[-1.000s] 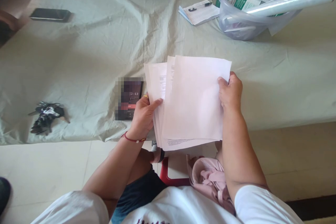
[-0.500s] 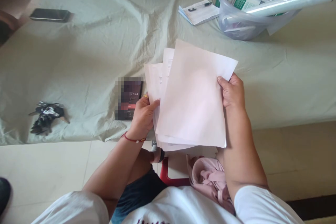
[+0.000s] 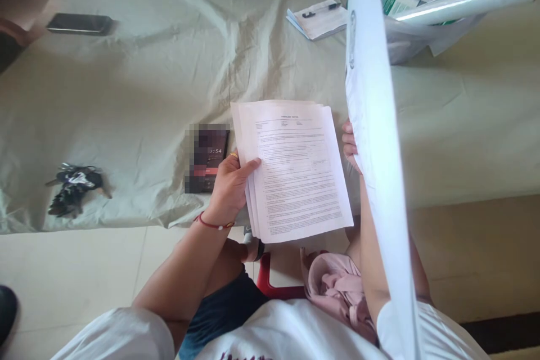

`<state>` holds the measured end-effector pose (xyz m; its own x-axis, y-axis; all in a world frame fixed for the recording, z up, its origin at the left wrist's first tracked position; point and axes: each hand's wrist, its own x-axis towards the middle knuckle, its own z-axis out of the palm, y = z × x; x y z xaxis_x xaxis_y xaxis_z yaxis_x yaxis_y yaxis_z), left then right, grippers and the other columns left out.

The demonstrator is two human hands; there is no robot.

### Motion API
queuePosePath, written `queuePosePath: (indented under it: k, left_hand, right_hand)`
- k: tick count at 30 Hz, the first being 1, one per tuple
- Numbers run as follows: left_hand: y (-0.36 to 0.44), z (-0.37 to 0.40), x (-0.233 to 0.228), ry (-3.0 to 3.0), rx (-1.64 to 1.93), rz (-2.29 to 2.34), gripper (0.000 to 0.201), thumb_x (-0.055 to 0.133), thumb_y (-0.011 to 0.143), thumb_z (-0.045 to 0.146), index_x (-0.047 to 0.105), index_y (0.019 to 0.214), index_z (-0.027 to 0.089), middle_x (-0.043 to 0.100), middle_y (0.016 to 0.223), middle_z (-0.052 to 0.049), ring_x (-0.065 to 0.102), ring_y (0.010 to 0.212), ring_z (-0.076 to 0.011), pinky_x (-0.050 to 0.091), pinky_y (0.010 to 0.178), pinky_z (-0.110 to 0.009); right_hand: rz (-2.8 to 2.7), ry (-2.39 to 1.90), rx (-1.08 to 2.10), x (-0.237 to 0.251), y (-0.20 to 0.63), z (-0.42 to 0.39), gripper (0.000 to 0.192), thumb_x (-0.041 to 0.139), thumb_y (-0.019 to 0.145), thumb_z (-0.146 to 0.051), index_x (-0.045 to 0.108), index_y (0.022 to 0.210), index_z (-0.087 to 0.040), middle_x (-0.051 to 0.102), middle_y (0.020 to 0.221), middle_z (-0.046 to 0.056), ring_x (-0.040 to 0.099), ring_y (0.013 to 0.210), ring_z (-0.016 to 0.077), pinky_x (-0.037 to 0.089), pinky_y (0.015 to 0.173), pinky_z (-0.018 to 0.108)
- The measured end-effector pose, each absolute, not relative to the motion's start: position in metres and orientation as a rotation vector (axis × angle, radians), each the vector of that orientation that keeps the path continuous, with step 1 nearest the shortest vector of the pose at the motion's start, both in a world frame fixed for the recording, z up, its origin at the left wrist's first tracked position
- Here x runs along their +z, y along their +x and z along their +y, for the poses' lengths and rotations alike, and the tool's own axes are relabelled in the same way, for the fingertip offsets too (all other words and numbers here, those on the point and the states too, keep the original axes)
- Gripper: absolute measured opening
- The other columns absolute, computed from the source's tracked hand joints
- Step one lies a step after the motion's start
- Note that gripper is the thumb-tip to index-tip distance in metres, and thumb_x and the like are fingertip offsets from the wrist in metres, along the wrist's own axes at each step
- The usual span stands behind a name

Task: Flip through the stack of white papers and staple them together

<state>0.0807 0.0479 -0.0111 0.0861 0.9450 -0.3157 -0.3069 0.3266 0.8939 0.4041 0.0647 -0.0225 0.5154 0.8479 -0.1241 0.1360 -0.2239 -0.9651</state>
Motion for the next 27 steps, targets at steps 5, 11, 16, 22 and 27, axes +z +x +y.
queuePosePath:
  k: [5,11,16,22,27]
  left_hand:
    - [0.081,0.048,-0.013,0.751,1.087,1.094,0.047,0.1,0.075,0.041,0.076,0.11,0.021,0.087,0.115,-0.01,0.083,0.103,-0.029,0.068,0.095,-0.043]
    - [0.081,0.047,-0.01,0.741,1.089,1.097,0.044,0.101,0.074,0.041,0.077,0.107,0.022,0.087,0.114,-0.01,0.083,0.102,-0.0285,0.068,0.094,-0.043]
    - [0.081,0.048,-0.01,0.762,1.079,1.096,0.045,0.101,0.075,0.042,0.076,0.106,0.022,0.086,0.114,-0.012,0.083,0.106,-0.0323,0.068,0.096,-0.047]
    - [0.081,0.048,-0.011,0.746,1.088,1.097,0.046,0.102,0.073,0.043,0.077,0.105,0.022,0.087,0.115,-0.01,0.083,0.105,-0.0303,0.069,0.096,-0.045]
    - [0.08,0.047,-0.01,0.739,1.078,1.109,0.046,0.102,0.074,0.042,0.078,0.108,0.022,0.087,0.116,-0.01,0.082,0.103,-0.0288,0.069,0.096,-0.044]
  right_hand:
    - [-0.803,-1.668,1.046,-0.023,0.406,0.069,0.045,0.04,0.11,-0.047,0.081,0.113,-0.028,0.076,0.108,0.001,0.05,0.067,0.007,0.043,0.067,0.027]
    - [-0.821,-1.618,1.064,-0.025,0.406,0.067,0.045,0.045,0.103,-0.054,0.078,0.111,-0.025,0.069,0.096,0.001,0.043,0.065,0.0076,0.036,0.06,0.026]
    - [-0.817,-1.503,1.1,-0.028,0.41,0.069,0.043,0.059,0.094,-0.067,0.074,0.1,-0.027,0.064,0.085,0.002,0.041,0.063,0.0116,0.035,0.054,0.026]
    - [-0.688,-1.629,1.049,-0.015,0.402,0.068,0.039,0.044,0.103,-0.044,0.076,0.103,-0.022,0.067,0.092,-0.004,0.04,0.062,0.003,0.03,0.059,0.022]
    - [-0.638,-1.559,1.067,0.0,0.386,0.067,0.039,0.04,0.104,-0.039,0.076,0.098,-0.023,0.067,0.088,-0.004,0.026,0.057,0.0048,0.021,0.053,0.02]
